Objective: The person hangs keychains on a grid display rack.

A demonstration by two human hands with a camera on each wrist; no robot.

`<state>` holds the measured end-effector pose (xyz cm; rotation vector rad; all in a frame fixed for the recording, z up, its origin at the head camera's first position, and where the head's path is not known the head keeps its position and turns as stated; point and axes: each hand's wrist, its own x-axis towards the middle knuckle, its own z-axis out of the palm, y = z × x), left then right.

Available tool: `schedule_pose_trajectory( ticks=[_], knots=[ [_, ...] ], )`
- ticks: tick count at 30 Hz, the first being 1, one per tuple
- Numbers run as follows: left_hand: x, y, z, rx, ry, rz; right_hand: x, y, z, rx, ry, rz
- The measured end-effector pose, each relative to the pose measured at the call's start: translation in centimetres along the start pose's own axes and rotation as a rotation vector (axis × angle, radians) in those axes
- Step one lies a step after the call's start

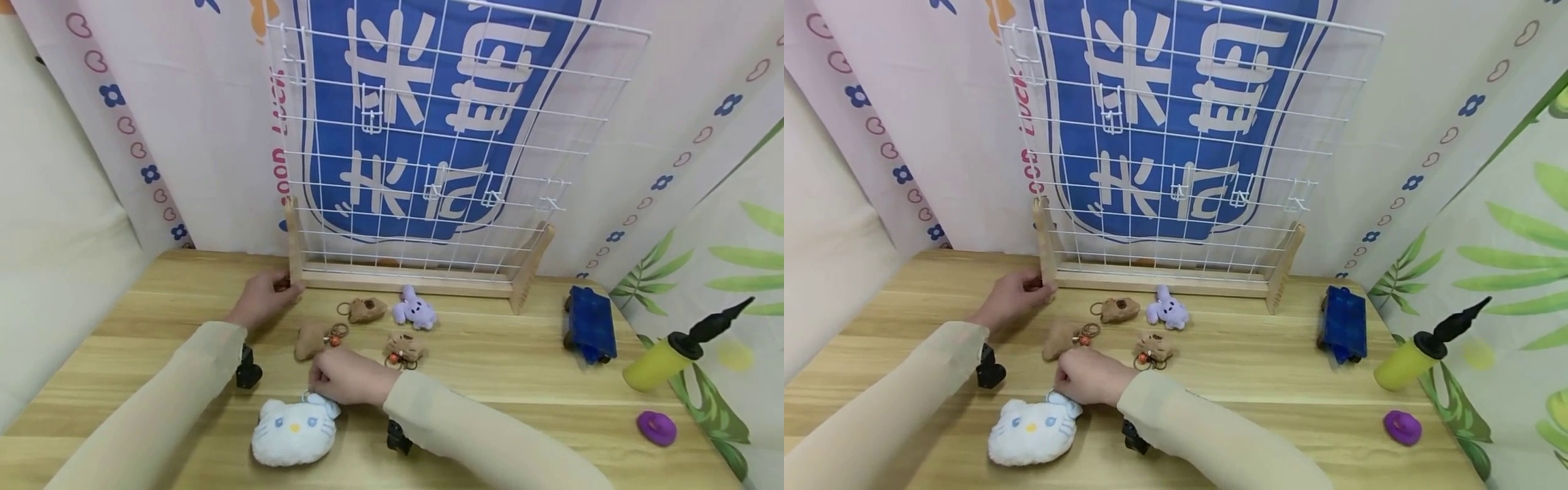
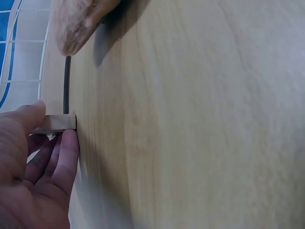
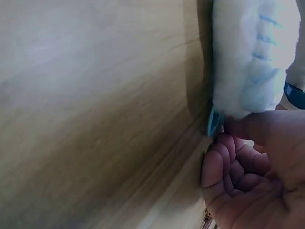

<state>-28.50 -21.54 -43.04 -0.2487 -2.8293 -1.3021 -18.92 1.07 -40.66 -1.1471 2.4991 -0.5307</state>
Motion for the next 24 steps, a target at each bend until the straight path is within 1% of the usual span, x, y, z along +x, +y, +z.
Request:
schedule_pose_trajectory(
  ticks=[3,7,9,11,15,19,24],
  knots=[
    [0.0,-0.2,-0.1,0.024,0.021,0.009,0.0,0.1,-0.1,-0.003,-0.002,-0.027],
    [-0.2,-0.2,-0.1,0.023,0.035,0.017,-0.1,0.4,-0.3,0.017,-0.004,-0.052],
    [-0.2,-0.2,-0.1,0.024,0.036,0.014,-0.1,0.7,-0.1,0.062,-0.007,-0.053],
    [-0.3,-0.3,0.0,0.024,0.034,0.011,-0.2,1.0,0.0,0.157,-0.011,-0.036],
    [-0.2,-0.6,0.0,0.028,0.031,0.017,-0.6,1.6,0.1,0.369,-0.002,0.028],
    [-0.3,-0.7,0.0,0.031,0.036,0.019,-1.1,1.9,0.0,0.505,-0.008,0.064],
    [-0.1,-0.7,0.1,0.03,0.034,0.022,-1.7,2.0,0.0,0.729,-0.019,0.104]
  ],
)
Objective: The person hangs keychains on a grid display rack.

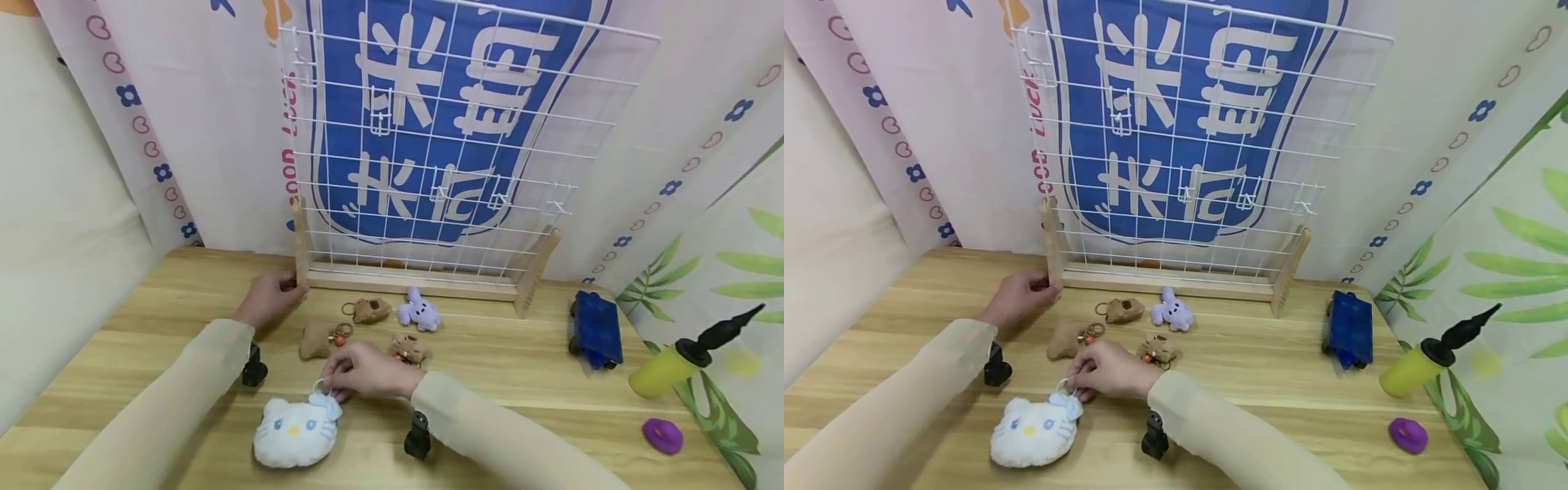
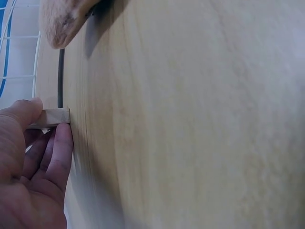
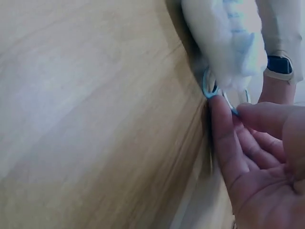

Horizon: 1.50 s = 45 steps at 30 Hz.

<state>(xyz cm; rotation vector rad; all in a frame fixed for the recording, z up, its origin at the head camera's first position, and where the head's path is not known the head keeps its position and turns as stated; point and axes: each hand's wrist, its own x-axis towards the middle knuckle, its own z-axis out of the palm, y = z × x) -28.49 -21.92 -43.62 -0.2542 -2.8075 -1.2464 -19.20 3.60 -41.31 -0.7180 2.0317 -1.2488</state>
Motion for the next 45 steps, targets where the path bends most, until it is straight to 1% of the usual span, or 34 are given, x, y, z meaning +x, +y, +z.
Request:
schedule_pose_trajectory(
  ticks=[2,5,9,14,18,24,31,36,39,45],
  knots=[
    [0.1,0.0,0.1,0.0,0.001,0.006,-0.1,0.1,-0.1,0.069,0.005,0.007],
    [0.2,-0.1,0.1,0.004,0.011,0.018,-0.1,0.4,-0.2,0.134,0.008,0.011],
    [0.2,-0.2,0.1,0.01,0.018,0.016,0.0,0.7,-0.2,0.224,0.012,0.04],
    [0.1,-0.1,0.1,0.019,0.015,0.005,0.1,0.7,0.1,0.323,0.038,0.063],
    [0.1,0.0,0.1,0.016,0.015,0.003,0.0,0.4,0.0,0.384,0.056,0.051],
    [0.1,0.0,0.1,0.009,0.02,-0.004,-0.4,-0.5,-0.5,0.395,0.069,-0.013],
    [0.1,0.0,0.2,0.021,0.02,-0.011,-0.9,-1.7,-1.6,0.38,0.101,-0.081],
    [0.1,-0.1,0.3,0.011,0.026,-0.01,-1.0,-2.8,-2.4,0.391,0.155,-0.134],
    [0.1,-0.1,0.3,0.008,0.027,-0.004,-1.1,-3.7,-2.9,0.385,0.19,-0.145],
    [0.1,0.0,0.3,0.005,0.019,-0.01,-1.3,-5.8,-4.5,0.335,0.262,-0.176]
  ],
)
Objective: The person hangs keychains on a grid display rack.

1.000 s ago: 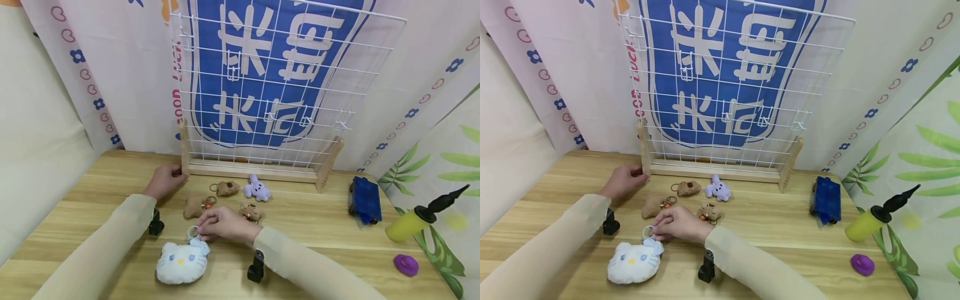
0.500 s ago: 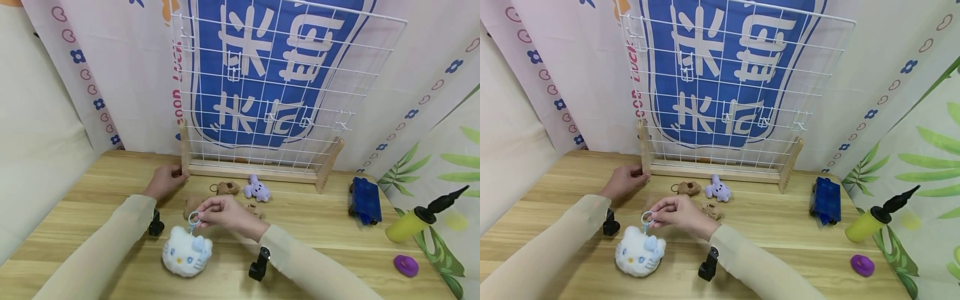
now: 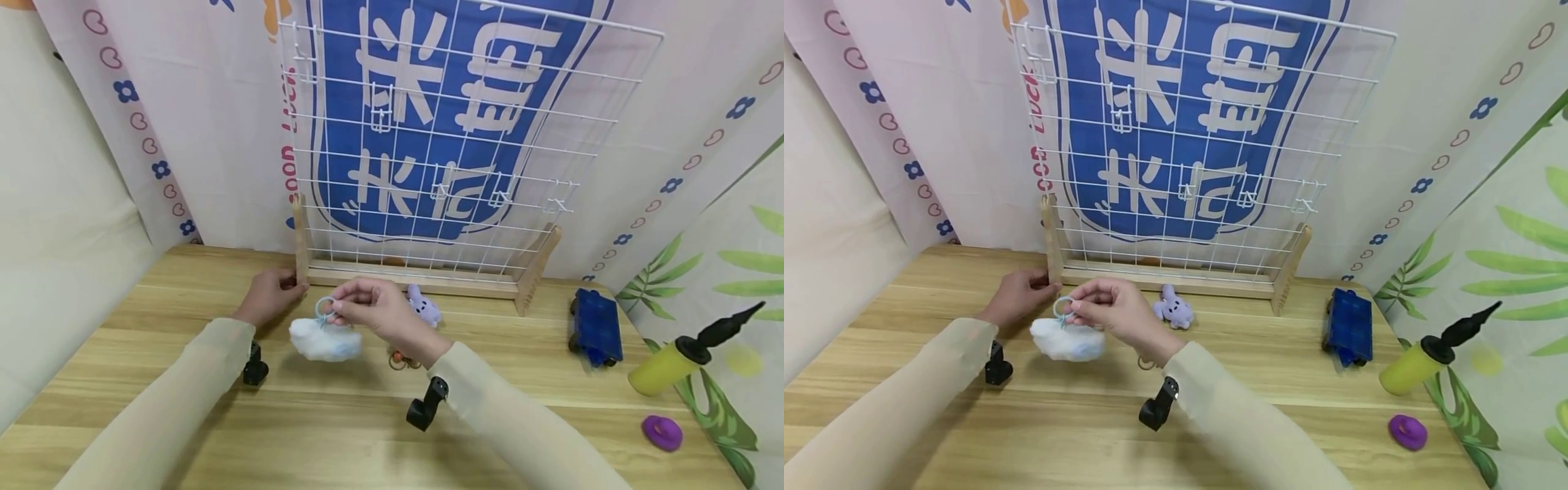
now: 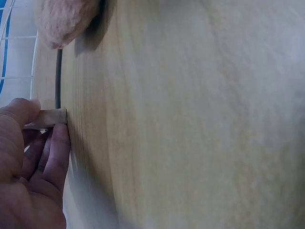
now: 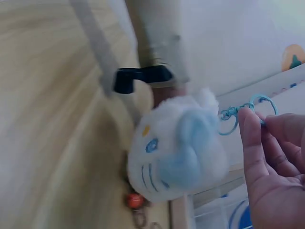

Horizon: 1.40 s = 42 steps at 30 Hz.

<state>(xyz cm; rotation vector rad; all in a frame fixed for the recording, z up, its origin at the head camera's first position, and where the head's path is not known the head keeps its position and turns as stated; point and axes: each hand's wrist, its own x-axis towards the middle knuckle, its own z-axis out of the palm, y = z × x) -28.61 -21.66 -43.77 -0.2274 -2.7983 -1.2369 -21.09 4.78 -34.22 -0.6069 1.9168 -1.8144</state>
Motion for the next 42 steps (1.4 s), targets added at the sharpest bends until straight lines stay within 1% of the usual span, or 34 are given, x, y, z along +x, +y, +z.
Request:
schedule_pose_trajectory(
  ticks=[4,8,14,18,22,30,34,36,42],
  knots=[
    [-0.1,-0.1,-0.1,-0.013,-0.012,-0.006,0.5,-1.6,-0.5,0.011,0.033,-0.038],
    [-0.1,-0.1,-0.1,-0.017,-0.018,-0.006,1.2,-3.2,-1.1,-0.001,0.07,-0.092],
    [0.1,-0.1,0.0,-0.015,-0.013,0.019,2.0,-5.9,-1.7,0.005,0.152,-0.163],
    [0.1,-0.2,0.1,-0.015,-0.016,0.025,2.8,-8.0,-1.7,0.028,0.202,-0.234],
    [0.0,-0.2,0.1,-0.012,-0.019,0.016,3.7,-11.0,-1.4,0.035,0.244,-0.28],
    [0.1,-0.7,0.1,0.059,0.027,0.058,5.9,-17.0,0.4,0.065,0.323,-0.328],
    [0.1,-0.8,0.2,0.073,0.042,0.073,7.1,-19.1,1.2,0.097,0.376,-0.368],
    [0.1,-0.7,0.3,0.077,0.048,0.079,7.5,-19.9,1.4,0.094,0.406,-0.396],
    [0.2,-0.5,0.4,0.071,0.048,0.079,8.5,-22.2,1.7,0.018,0.507,-0.448]
  ],
)
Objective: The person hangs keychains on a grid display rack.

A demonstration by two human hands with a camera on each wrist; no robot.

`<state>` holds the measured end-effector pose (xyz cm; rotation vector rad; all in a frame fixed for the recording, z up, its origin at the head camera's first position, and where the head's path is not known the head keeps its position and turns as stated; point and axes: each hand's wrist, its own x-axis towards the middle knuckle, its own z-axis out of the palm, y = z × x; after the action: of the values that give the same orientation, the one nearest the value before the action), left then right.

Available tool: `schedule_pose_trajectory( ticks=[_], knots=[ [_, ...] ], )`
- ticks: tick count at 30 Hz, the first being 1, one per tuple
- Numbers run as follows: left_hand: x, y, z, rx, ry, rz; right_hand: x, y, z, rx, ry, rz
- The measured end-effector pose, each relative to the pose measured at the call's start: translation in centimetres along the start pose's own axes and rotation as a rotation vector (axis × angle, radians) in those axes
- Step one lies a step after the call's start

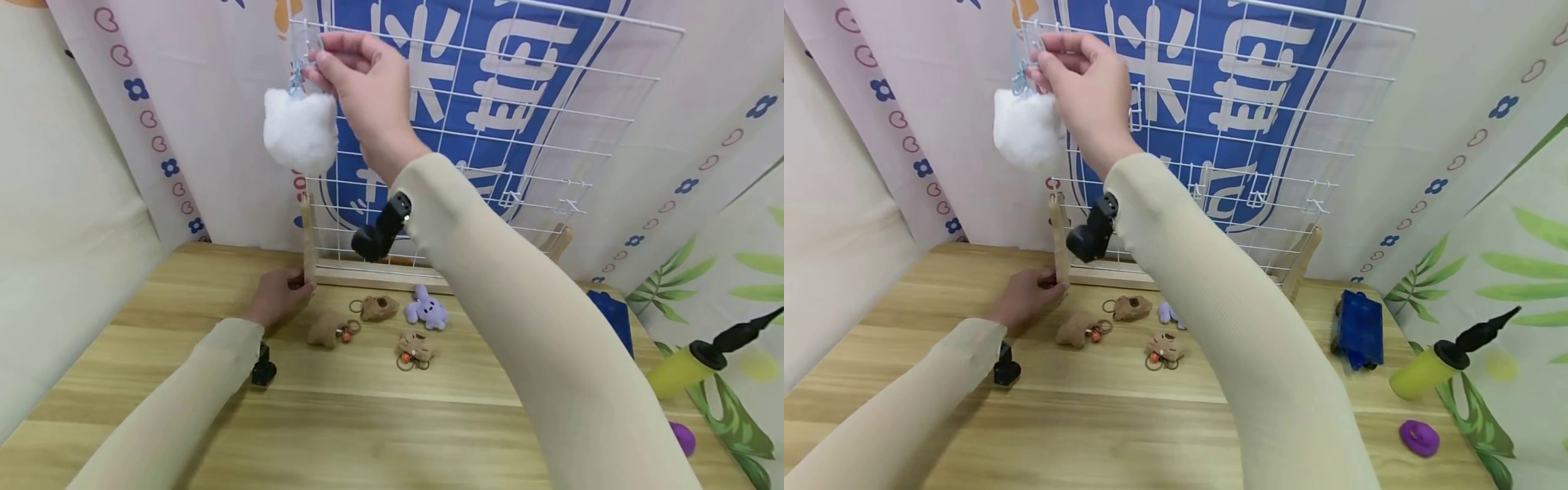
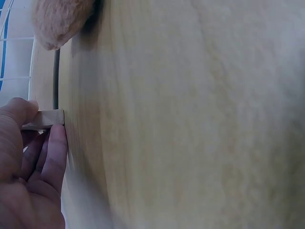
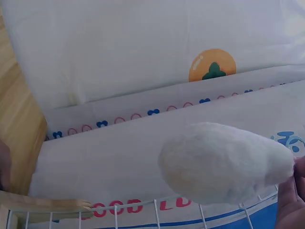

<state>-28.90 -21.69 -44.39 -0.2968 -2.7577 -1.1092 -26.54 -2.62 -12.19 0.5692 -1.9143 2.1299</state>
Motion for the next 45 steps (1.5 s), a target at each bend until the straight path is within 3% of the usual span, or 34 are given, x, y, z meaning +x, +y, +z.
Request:
schedule_pose_trajectory(
  ticks=[4,13,22,33,45],
  knots=[
    [0.0,-0.1,0.0,-0.016,-0.02,-0.023,0.7,-0.3,0.3,-0.034,0.037,-0.019],
    [-0.1,-0.2,-0.1,-0.046,-0.027,-0.04,1.8,0.3,0.8,-0.088,0.076,0.045],
    [0.2,-0.5,0.2,-0.041,-0.02,-0.05,1.6,0.8,1.3,-0.183,0.087,0.103],
    [0.1,0.0,-0.2,-0.032,-0.042,-0.087,1.8,1.2,1.4,-0.137,0.066,0.124],
    [0.0,0.1,-0.4,-0.039,-0.046,-0.083,1.4,1.7,1.4,-0.108,0.057,0.143]
  ],
)
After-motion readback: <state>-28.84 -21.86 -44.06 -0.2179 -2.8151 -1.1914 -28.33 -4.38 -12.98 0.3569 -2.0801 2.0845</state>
